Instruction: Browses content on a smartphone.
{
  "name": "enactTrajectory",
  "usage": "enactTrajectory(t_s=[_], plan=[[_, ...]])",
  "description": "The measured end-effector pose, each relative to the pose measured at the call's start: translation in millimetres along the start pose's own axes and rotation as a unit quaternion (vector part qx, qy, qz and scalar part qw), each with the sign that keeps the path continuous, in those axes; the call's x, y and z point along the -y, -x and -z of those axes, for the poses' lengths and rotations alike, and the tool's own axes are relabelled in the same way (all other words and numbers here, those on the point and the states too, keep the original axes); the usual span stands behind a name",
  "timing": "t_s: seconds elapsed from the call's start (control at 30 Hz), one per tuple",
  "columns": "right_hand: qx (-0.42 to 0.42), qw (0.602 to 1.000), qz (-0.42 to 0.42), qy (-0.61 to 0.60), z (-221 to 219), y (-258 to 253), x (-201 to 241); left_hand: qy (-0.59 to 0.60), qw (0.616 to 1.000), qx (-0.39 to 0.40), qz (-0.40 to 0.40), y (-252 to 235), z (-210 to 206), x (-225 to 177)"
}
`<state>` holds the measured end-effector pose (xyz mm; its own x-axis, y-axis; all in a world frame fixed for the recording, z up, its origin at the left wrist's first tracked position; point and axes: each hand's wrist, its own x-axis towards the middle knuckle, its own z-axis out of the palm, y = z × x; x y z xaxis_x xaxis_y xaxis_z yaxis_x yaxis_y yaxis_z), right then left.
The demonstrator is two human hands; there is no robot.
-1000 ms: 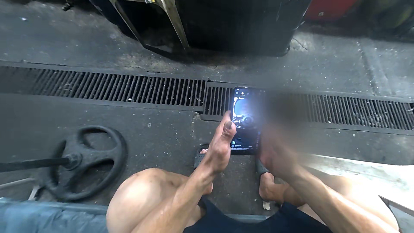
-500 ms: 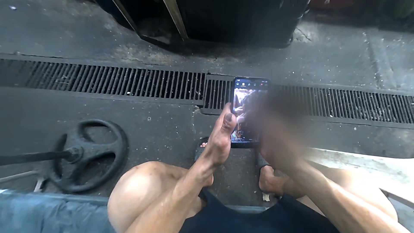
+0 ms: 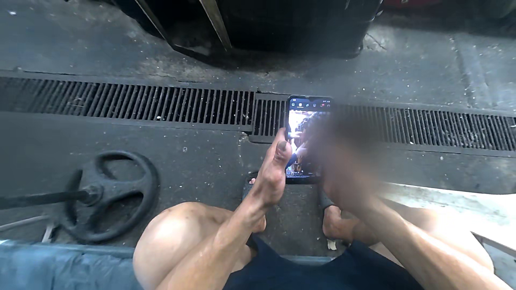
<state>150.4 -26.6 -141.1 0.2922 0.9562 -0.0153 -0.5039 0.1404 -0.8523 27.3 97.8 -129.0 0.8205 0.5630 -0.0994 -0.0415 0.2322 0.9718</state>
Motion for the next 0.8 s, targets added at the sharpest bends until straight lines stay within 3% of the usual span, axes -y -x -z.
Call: enactTrajectory(t_s=[0.8], plan=[[0.001, 1.000, -0.003, -0.007, -1.0, -0.4, 0.1, 0.005, 1.000, 0.007, 0.002, 0.4, 2.1, 2.1]])
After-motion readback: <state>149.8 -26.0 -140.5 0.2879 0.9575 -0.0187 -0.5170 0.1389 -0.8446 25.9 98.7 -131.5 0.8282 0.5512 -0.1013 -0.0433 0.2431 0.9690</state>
